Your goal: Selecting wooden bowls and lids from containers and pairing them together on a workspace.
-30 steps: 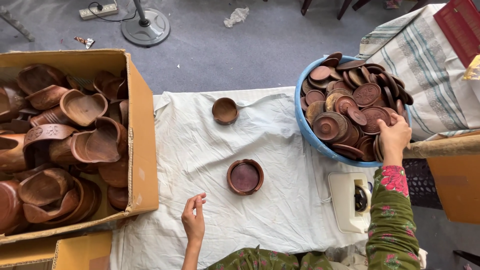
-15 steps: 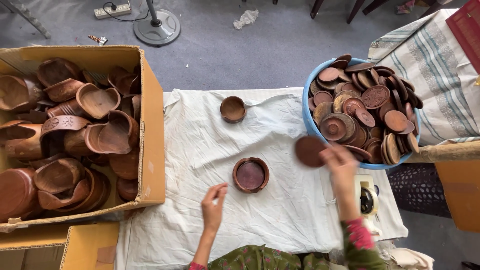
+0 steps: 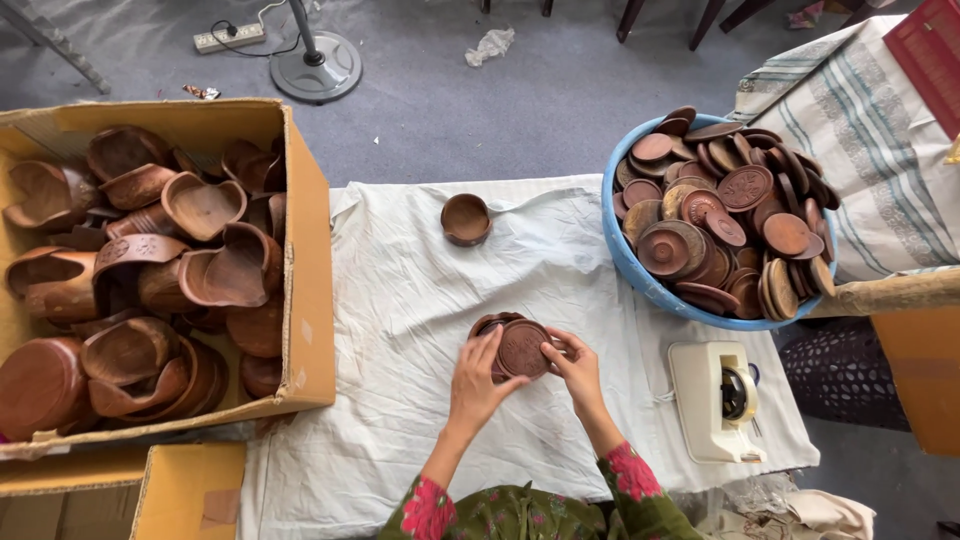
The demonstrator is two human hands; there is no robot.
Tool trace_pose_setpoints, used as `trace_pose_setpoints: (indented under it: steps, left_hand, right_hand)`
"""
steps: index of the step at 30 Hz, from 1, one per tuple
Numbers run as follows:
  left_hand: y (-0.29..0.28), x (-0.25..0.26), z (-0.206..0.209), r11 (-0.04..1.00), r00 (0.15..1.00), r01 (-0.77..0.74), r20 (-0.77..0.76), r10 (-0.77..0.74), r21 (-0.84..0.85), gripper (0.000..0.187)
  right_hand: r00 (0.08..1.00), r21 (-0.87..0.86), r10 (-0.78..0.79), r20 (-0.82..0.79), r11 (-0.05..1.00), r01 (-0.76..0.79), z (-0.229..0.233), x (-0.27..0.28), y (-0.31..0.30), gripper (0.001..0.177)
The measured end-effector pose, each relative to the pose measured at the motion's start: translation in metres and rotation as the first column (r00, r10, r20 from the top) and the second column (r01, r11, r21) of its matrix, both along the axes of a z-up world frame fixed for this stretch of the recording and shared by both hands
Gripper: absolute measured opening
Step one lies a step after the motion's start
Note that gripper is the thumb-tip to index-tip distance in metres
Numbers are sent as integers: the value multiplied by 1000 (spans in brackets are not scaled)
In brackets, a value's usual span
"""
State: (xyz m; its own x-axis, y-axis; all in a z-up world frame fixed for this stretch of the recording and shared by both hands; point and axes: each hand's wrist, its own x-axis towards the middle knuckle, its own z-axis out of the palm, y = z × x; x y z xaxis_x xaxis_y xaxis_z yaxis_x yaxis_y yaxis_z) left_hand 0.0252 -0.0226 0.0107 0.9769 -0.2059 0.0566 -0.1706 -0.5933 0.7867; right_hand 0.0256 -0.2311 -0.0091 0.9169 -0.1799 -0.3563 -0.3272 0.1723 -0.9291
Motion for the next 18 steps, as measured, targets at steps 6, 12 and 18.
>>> trace_pose_setpoints:
  steps: [6,12,18]
  left_hand:
    - [18,9,-19,987,977,-44,211,12,151,101]
    - [19,15,-31,978,970,-30,244,-22,207,97]
    - [26,13,-50,939,954,40,267,-139,343,88]
  right_hand:
    - [998,-18,-17,-68,1000,16,-35,7,16,40]
    - [999,-189,-14,-51,982,4,-46,13,16,39]
    - [963,-869,223,154,494,24,11,8,40,28]
